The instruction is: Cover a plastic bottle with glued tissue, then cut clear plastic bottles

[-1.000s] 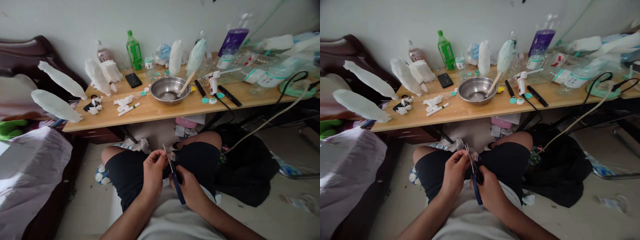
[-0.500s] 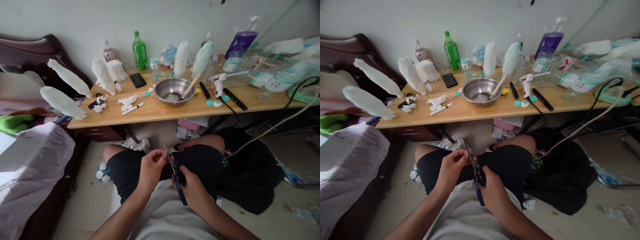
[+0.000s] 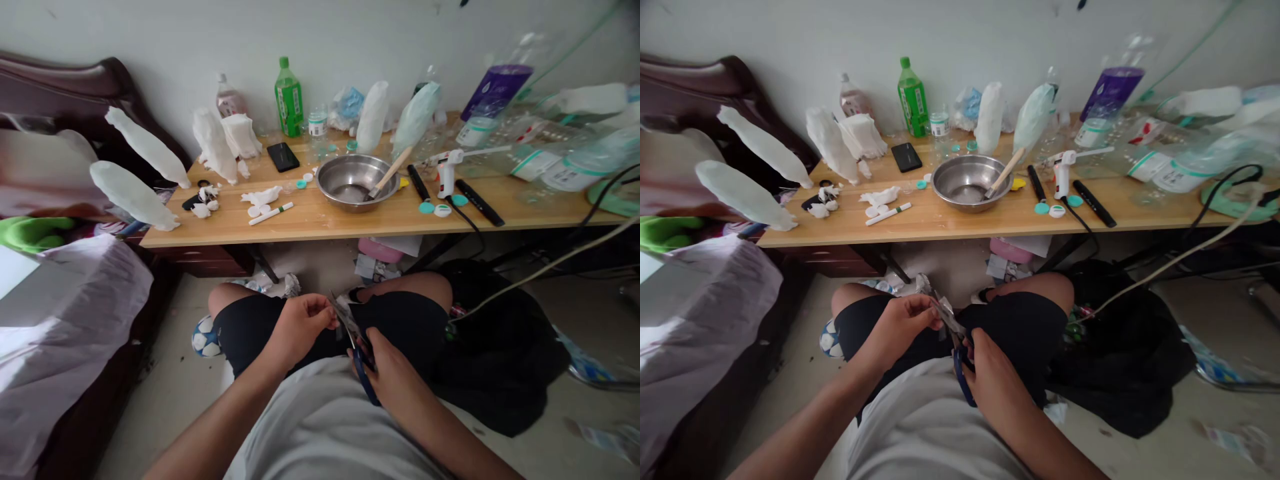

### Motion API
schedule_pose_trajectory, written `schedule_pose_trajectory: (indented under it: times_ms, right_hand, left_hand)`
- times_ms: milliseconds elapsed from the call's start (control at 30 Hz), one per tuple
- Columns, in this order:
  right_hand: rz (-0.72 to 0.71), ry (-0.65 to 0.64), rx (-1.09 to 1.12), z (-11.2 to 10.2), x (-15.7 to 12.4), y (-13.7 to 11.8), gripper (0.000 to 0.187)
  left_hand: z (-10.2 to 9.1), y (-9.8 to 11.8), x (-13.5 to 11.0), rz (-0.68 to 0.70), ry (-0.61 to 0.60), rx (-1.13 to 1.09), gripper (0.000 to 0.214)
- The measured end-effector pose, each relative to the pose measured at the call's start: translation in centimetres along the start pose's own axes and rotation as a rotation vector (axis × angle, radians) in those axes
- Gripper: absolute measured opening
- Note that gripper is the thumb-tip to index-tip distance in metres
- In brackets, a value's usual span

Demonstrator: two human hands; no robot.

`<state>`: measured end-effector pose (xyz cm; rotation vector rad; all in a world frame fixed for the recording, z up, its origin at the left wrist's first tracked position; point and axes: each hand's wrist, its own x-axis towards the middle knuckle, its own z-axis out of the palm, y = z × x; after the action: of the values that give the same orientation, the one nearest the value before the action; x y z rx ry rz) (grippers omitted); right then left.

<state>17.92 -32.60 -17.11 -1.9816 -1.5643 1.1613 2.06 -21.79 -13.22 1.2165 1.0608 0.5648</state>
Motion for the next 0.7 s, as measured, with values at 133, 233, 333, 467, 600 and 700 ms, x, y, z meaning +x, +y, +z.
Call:
schedule_pose_trajectory:
  times_ms: [133,233,333,467,600,700]
  right_hand:
    - [-0.021,-0.007,-0.066,-0.5,0.0,0.0,0.016]
    - [-0.024,0.022,-0.159,-0.8,0.1,0.1,0.018]
    - [-0.023,0.079,-0.244,-1.5,0.4,0.6,0.015]
    - [-0.019,0.186,-0.286,-3.3,1.0,1.7,0.008]
    - [-0.061,0.092,-0.031,-4.3,0.5,2.0,0.022]
    - [-0.066,-0.026,0.167,-3.6,-1.2,0.9,0.027]
  left_hand:
    - [-0.6,0.6,0.2,-0.025,-0.058,0.040,0.014]
    - [-1.2,1.0,0.4,-0.051,-0.099,0.065,0.012]
    - [-2.1,1.1,0.8,-0.076,-0.137,0.085,0.009]
    - [-3.0,0.8,0.9,-0.064,-0.104,0.082,0.007]
    - [-2.3,0.1,0.0,-0.031,0.063,-0.178,0.017]
    - [-1.1,-0.5,-0.9,-0.055,0.172,-0.453,0.025]
